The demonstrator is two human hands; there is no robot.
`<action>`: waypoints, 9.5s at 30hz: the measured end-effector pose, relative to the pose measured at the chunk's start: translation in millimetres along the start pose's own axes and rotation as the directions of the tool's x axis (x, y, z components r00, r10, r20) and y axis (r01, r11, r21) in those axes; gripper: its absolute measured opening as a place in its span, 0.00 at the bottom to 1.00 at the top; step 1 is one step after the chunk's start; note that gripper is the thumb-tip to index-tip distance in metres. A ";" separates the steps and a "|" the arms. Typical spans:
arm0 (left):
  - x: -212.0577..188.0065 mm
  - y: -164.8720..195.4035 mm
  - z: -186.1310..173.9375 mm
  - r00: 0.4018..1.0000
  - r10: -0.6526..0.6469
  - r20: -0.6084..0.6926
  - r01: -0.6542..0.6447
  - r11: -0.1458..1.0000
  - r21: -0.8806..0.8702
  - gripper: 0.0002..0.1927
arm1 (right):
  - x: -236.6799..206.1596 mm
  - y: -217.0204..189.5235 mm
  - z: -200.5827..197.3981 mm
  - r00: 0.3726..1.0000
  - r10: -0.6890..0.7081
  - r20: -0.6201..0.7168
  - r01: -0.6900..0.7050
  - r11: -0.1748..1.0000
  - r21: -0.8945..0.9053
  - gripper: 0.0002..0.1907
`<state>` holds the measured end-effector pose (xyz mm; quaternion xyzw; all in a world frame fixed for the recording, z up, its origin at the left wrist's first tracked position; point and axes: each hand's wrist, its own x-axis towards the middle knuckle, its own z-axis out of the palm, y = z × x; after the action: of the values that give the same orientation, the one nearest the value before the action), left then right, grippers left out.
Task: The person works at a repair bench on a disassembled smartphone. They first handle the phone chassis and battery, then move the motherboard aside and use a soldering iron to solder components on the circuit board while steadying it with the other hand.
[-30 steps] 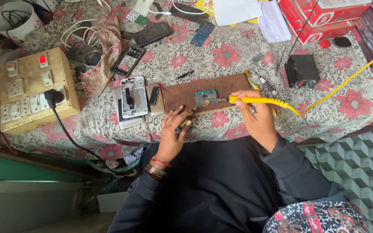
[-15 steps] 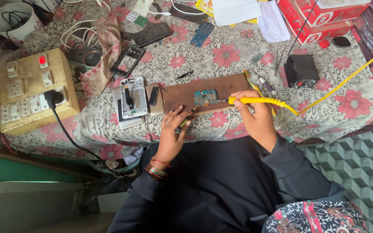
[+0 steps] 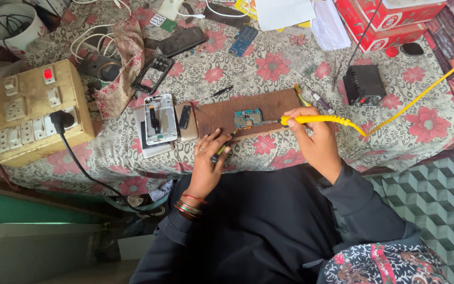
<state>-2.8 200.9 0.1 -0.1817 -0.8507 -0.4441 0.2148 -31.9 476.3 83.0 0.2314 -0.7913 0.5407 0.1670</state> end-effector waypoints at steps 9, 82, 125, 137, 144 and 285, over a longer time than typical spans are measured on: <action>0.6 -0.2 1.6 1.000 0.010 0.001 -0.010 1.000 0.001 0.13 | -1.4 4.5 -5.3 1.000 0.010 -0.010 -0.010 0.999 0.031 0.06; -0.7 0.2 -0.2 1.000 0.010 0.009 -0.010 1.000 -0.003 0.13 | -5.1 13.7 0.2 0.997 0.010 -0.071 -0.005 0.997 0.072 0.06; 0.0 0.7 0.8 1.000 0.014 -0.005 -0.014 1.000 0.007 0.13 | -3.0 32.7 16.7 0.994 -0.057 -0.095 0.068 0.990 0.123 0.06; -1.5 0.6 -1.5 1.000 0.012 -0.001 -0.012 1.000 0.008 0.13 | 7.7 21.9 23.2 0.997 -0.021 -0.070 0.025 0.998 0.061 0.06; -2.0 0.5 -5.7 1.000 0.016 0.014 -0.016 1.000 0.021 0.14 | 21.4 2.1 31.5 0.999 -0.029 -0.024 0.028 0.999 -0.040 0.06; 20.4 -10.6 2.9 0.996 -0.038 0.077 0.032 0.997 0.070 0.14 | 36.5 40.1 69.4 0.983 0.002 -0.186 0.036 0.979 0.198 0.06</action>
<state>-25.9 200.0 2.2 -0.1767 -0.8763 -0.4107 0.1796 -85.4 417.2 45.6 0.2027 -0.7118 0.6355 0.2201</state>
